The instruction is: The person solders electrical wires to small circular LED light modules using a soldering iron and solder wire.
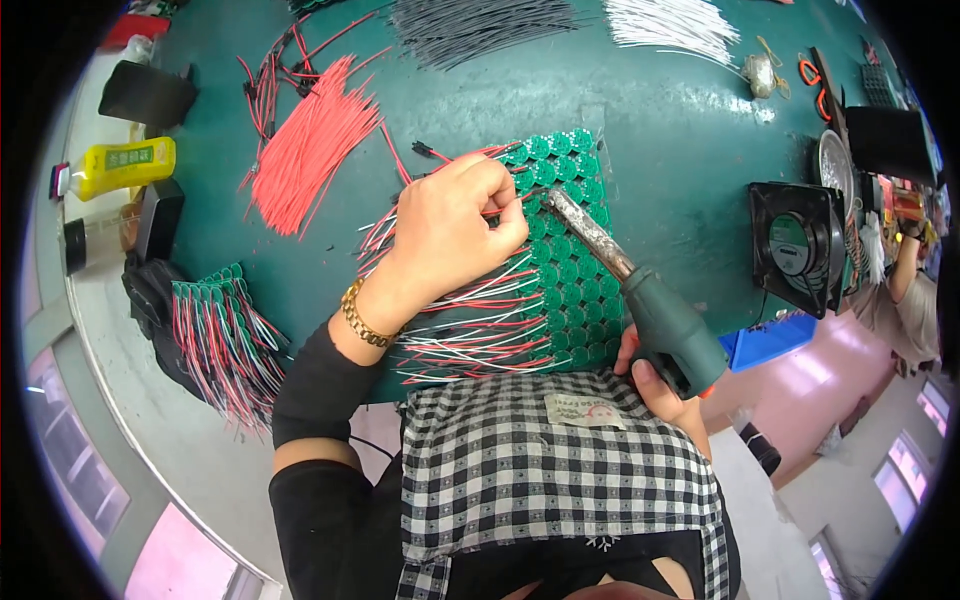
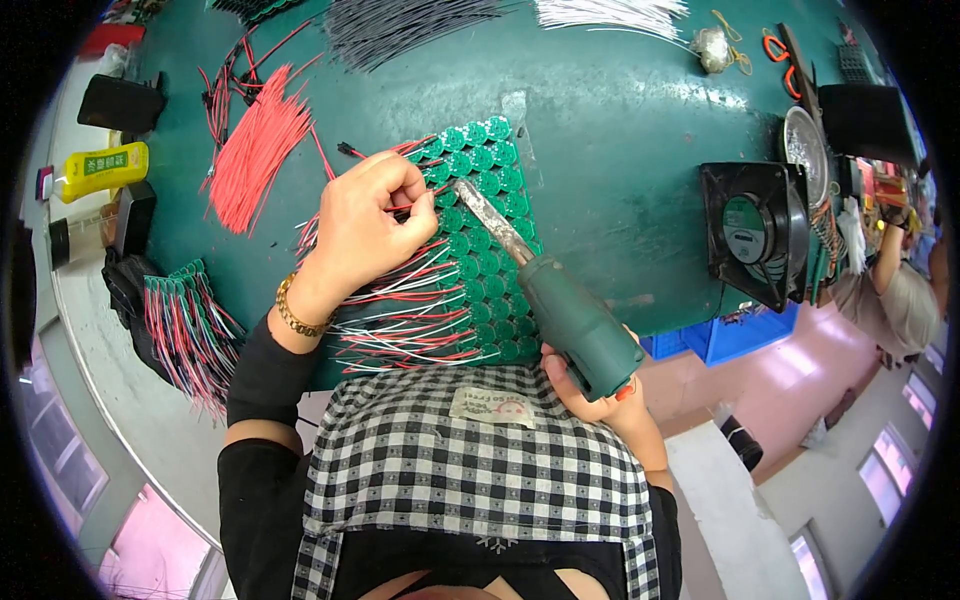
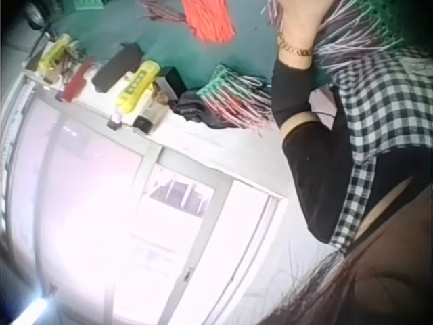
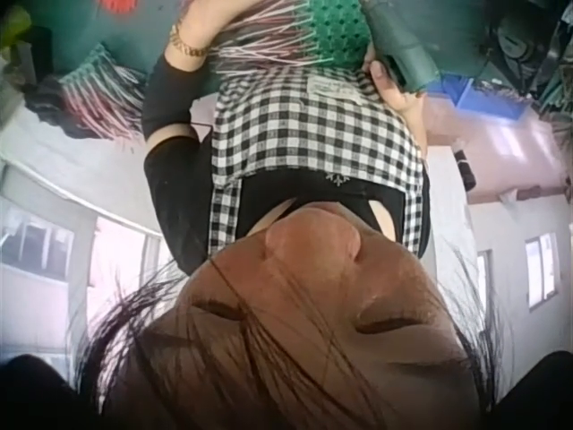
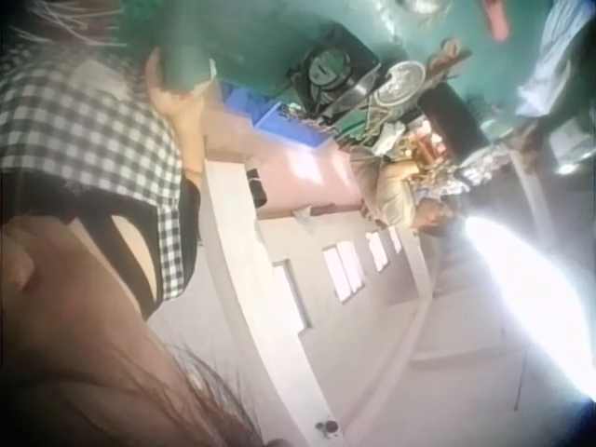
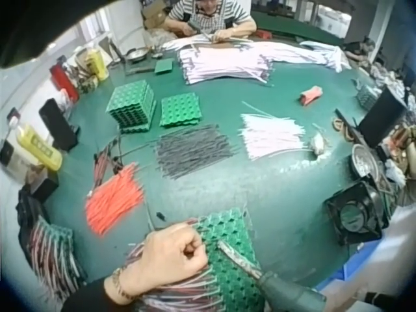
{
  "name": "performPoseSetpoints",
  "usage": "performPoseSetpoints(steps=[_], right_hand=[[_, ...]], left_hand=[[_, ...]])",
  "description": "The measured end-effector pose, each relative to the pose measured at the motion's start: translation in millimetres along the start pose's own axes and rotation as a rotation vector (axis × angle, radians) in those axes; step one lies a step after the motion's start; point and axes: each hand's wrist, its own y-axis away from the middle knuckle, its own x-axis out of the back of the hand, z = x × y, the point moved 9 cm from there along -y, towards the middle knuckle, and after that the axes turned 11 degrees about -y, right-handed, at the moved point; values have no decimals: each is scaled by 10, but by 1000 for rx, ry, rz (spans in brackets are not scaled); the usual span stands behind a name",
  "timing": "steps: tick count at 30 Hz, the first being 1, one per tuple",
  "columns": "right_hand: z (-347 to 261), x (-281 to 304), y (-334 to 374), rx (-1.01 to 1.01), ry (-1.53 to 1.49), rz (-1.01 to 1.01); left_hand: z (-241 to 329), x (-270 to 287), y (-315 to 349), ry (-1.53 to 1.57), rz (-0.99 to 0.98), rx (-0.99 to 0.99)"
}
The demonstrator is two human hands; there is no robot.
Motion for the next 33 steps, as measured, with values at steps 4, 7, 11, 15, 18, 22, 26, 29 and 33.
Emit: performPoseSetpoints(steps=[4, 7, 11, 15, 18, 22, 26, 29, 33], right_hand=[[158, -13, 77, -69, -28, -74], [131, -17, 56, -54, -31, -85], [46, -30, 36, -15, -38, -43], [113, -20, 84, -79, -247, 2], [69, -23, 97, -77, -284, 37], [98, -34, 101, -91, -336, 59], [104, -13, 89, -84, -310, 30], [98, -33, 82, -97, -280, 12], [122, -47, 79, -137, -316, 16]], left_hand=[[-21, -32, -2, -9, -8, 9], [3, -20, 4, -4, -7, 2], [-27, -27, 18, -6, 3, 24], [-36, -24, 16, -10, 12, 5], [-31, -31, 10, -8, -13, 10], [-33, -38, 25, -20, -6, -17], [-17, -32, 43, -42, 35, -42], [0, -43, 42, -80, 55, -53], [8, -13, 52, -73, 81, -54]])
